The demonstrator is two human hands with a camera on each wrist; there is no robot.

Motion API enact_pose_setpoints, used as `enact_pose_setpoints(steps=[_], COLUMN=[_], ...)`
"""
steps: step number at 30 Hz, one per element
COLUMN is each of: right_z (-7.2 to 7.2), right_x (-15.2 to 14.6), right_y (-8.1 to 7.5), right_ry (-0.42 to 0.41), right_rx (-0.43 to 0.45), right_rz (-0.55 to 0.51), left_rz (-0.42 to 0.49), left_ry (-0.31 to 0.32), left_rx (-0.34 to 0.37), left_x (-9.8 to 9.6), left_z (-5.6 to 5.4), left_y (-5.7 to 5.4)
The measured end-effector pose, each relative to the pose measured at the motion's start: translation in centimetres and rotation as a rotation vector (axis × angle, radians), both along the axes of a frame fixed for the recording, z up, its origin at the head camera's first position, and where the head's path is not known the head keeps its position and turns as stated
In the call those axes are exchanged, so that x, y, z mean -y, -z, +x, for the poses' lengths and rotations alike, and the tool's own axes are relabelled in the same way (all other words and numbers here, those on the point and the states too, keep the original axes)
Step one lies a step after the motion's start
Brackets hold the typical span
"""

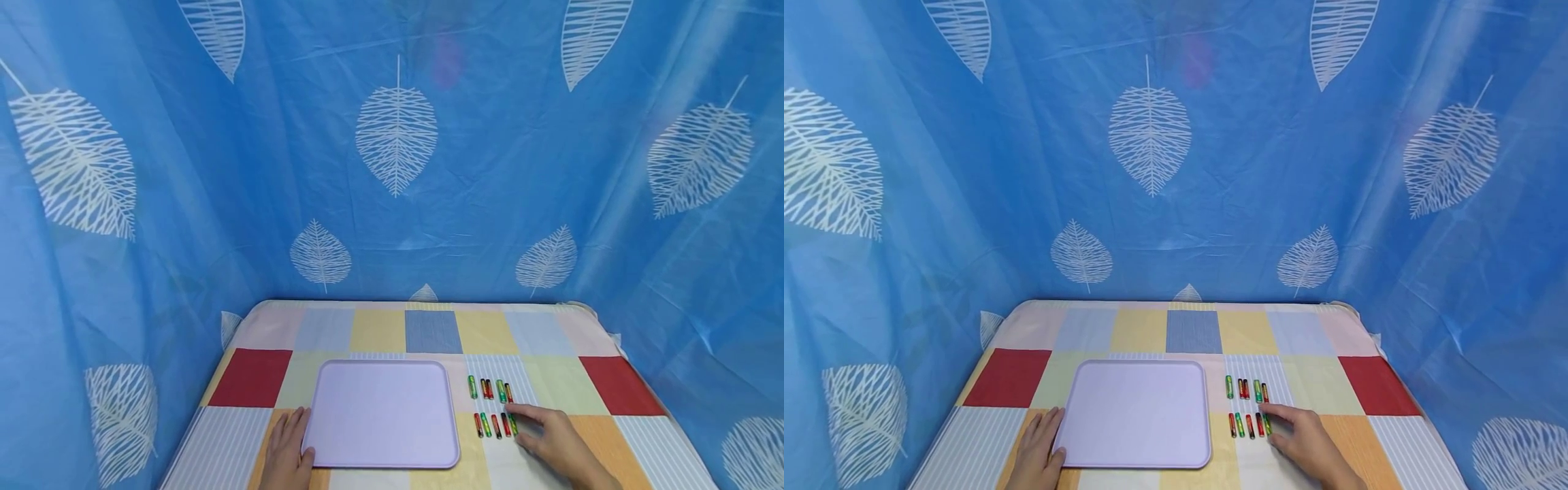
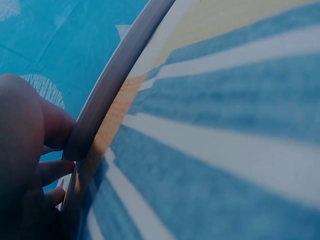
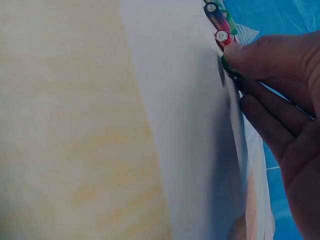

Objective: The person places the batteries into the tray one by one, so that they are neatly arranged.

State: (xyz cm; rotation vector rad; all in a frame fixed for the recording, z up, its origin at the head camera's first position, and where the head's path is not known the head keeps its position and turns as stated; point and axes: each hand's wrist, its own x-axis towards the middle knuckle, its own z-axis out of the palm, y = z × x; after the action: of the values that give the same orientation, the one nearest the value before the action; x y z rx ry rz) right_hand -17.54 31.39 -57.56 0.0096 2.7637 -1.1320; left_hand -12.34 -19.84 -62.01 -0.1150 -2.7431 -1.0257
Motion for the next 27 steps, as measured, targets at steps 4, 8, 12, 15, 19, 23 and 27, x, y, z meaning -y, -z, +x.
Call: enact_pose_setpoints(steps=[4,8,12,15,19,23,27], right_z=[0.0,0.1,0.2,0.3,0.3,0.2,-0.1], right_x=[0.0,-0.1,0.2,0.6,1.9,3.7,5.6], right_y=[0.3,0.2,-0.2,-0.9,-1.8,-2.4,-2.5], right_ry=[-0.027,-0.058,-0.040,-0.021,-0.024,-0.026,-0.051], right_rx=[-0.049,-0.094,-0.092,-0.117,-0.216,-0.265,-0.331], right_rz=[0.025,0.052,0.072,0.082,0.094,0.060,-0.007], left_rz=[0.021,0.021,0.023,0.033,0.029,0.020,0.030], left_ry=[-0.002,-0.005,-0.008,-0.012,-0.016,-0.011,-0.006], left_rx=[0.074,0.078,0.080,0.087,0.078,0.061,0.069], left_x=[-0.1,-0.1,-0.2,-0.3,-0.2,-0.1,0.0], left_z=[0.1,0.1,0.1,0.0,0.0,-0.1,-0.2], left_y=[-0.5,-0.7,-0.8,-0.9,-0.9,-0.5,-0.2])
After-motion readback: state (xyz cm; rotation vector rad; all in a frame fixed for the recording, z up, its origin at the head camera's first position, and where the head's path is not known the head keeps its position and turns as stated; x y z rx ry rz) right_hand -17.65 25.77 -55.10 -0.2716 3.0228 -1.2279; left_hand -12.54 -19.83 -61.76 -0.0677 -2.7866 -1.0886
